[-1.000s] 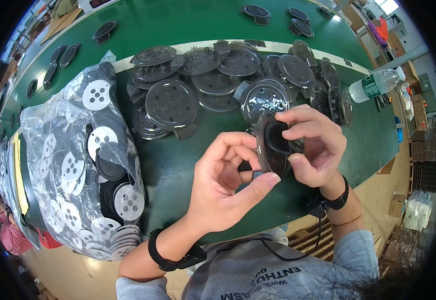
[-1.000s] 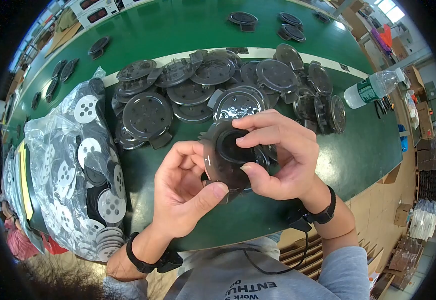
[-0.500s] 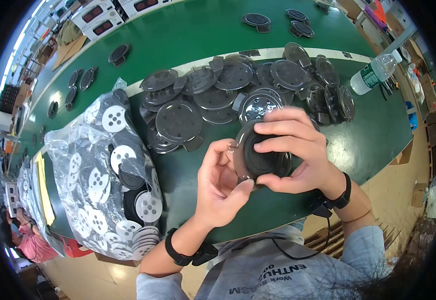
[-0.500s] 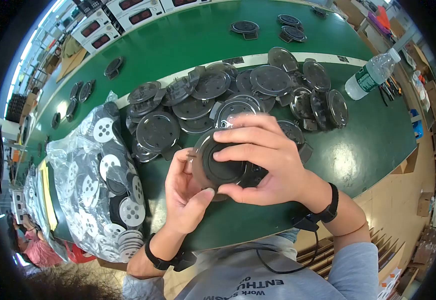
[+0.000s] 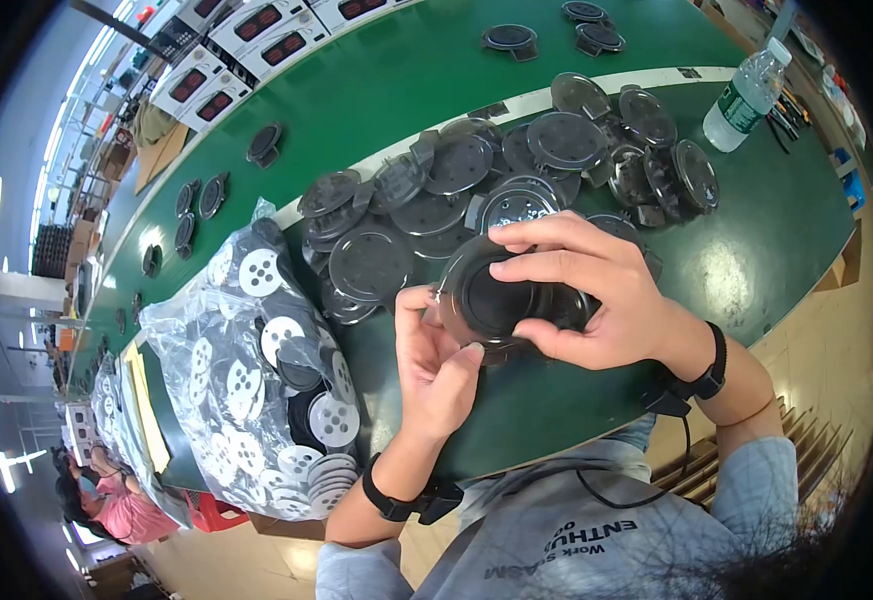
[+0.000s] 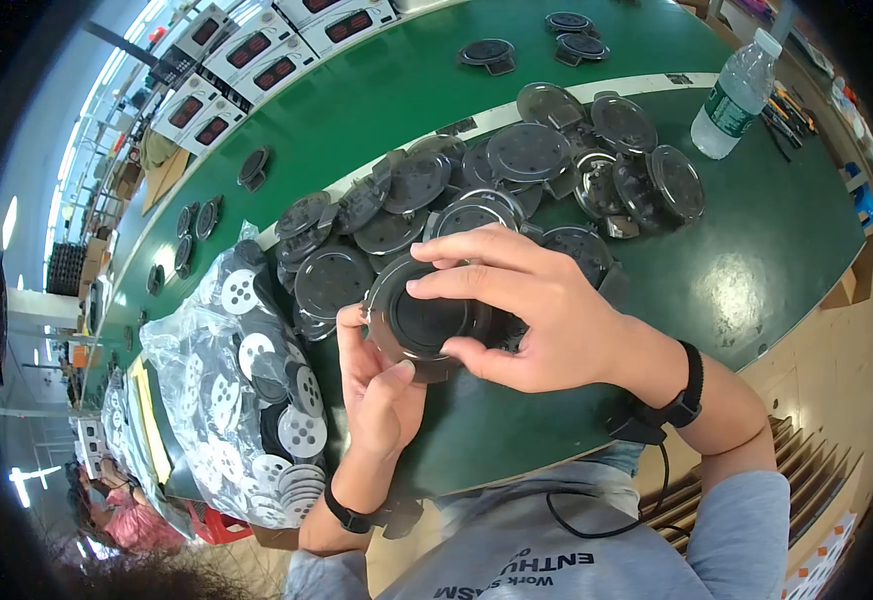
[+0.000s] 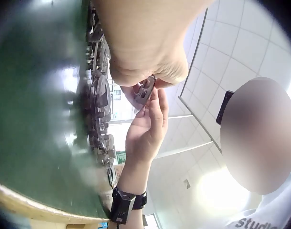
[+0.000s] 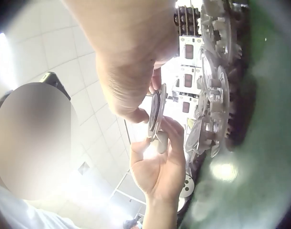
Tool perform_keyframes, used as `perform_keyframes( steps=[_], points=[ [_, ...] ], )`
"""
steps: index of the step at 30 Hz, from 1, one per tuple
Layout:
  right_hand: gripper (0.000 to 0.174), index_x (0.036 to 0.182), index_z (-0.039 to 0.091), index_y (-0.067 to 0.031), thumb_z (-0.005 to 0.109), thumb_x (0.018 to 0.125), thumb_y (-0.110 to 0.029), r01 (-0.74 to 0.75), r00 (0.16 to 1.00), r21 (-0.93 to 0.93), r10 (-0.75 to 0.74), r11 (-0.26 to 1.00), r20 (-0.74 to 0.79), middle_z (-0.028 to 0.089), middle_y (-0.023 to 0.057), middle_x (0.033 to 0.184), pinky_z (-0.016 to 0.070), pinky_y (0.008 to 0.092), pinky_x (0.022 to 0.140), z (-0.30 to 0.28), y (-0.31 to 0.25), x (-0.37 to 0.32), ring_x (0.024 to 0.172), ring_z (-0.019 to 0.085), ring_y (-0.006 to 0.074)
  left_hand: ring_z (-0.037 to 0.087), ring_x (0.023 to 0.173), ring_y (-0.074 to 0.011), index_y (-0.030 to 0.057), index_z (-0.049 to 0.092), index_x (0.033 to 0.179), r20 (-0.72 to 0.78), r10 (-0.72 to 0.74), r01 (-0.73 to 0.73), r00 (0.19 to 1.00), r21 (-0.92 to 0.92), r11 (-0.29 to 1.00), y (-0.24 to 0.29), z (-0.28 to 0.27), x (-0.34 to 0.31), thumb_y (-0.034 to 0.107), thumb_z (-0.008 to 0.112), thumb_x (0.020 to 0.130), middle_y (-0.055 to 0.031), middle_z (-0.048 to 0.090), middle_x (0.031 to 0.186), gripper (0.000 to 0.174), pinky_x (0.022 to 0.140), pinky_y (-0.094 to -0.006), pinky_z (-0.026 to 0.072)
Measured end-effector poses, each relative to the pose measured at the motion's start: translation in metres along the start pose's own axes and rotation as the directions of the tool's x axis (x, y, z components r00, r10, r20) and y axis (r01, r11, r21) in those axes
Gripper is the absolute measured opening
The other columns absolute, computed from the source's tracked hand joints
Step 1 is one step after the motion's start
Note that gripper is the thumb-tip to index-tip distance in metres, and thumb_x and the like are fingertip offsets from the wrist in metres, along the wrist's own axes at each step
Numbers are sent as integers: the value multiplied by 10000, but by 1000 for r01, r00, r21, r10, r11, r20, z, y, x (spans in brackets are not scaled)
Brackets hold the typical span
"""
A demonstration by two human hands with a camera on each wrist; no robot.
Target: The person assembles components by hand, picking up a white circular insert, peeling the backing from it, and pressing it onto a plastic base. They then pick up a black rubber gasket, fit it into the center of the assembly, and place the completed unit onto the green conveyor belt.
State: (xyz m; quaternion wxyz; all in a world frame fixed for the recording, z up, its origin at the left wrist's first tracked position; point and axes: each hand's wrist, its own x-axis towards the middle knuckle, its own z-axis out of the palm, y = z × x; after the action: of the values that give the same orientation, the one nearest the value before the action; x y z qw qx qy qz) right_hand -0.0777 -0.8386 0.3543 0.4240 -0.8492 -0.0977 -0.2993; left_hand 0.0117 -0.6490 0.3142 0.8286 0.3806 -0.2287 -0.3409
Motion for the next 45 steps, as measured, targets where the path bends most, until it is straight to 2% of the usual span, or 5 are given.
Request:
perform_keyframes(
  steps=[6, 10, 26, 32, 45],
  points=[
    [351, 1134, 681, -27, 762, 797, -81, -258, 948, 283, 298, 924, -109, 638, 124, 1177, 522, 299, 763, 1, 0, -2, 908, 619, 181, 520, 1270, -282, 86, 383, 1187, 13, -34, 34, 999, -18, 999, 2, -3, 1, -30, 520, 737, -138, 523, 1283, 485, 1091, -473, 441],
    [200, 1058, 662, 15, 671, 960, -158, -610, 769, 591, 574, 528, 281, 628, -12, 847, 443, 213, 624, 6, 3, -6, 738, 524, 23, 566, 1192, -225, 58, 427, 1183, -11, -118, 117, 993, -72, 991, 3, 2, 0, -73, 529, 805, -113, 556, 1233, 412, 1032, -421, 493],
    [317, 1179, 611, -16, 716, 896, -113, -614, 769, 554, 584, 562, 260, 663, 10, 956, 479, 179, 535, 2, -6, 1, 711, 585, 28, 561, 1043, -136, 32, 498, 1182, -11, -43, 44, 999, 349, 936, 8, 3, -1, 68, 617, 964, -54, 579, 1134, 252, 857, -299, 504],
    [353, 1165, 615, 6, 727, 851, -111, -597, 800, 315, 578, 738, 161, 666, 19, 953, 462, 217, 551, -26, 17, 72, 646, 545, 55, 675, 950, -288, -44, 641, 1047, 168, 349, -163, 922, 986, -46, 116, -15, -47, -1, 702, 815, -170, 670, 1053, 244, 815, -357, 540],
    [428, 1260, 467, 75, 665, 912, -76, -509, 705, 751, 704, 421, 83, 559, 134, 1149, 553, 308, 908, -9, 122, 133, 1014, 627, 242, 614, 912, -302, -1, 619, 1014, -10, 227, 87, 974, 939, -333, 155, -92, -50, 176, 856, 693, -127, 621, 955, 436, 764, -395, 502]
  ],
)
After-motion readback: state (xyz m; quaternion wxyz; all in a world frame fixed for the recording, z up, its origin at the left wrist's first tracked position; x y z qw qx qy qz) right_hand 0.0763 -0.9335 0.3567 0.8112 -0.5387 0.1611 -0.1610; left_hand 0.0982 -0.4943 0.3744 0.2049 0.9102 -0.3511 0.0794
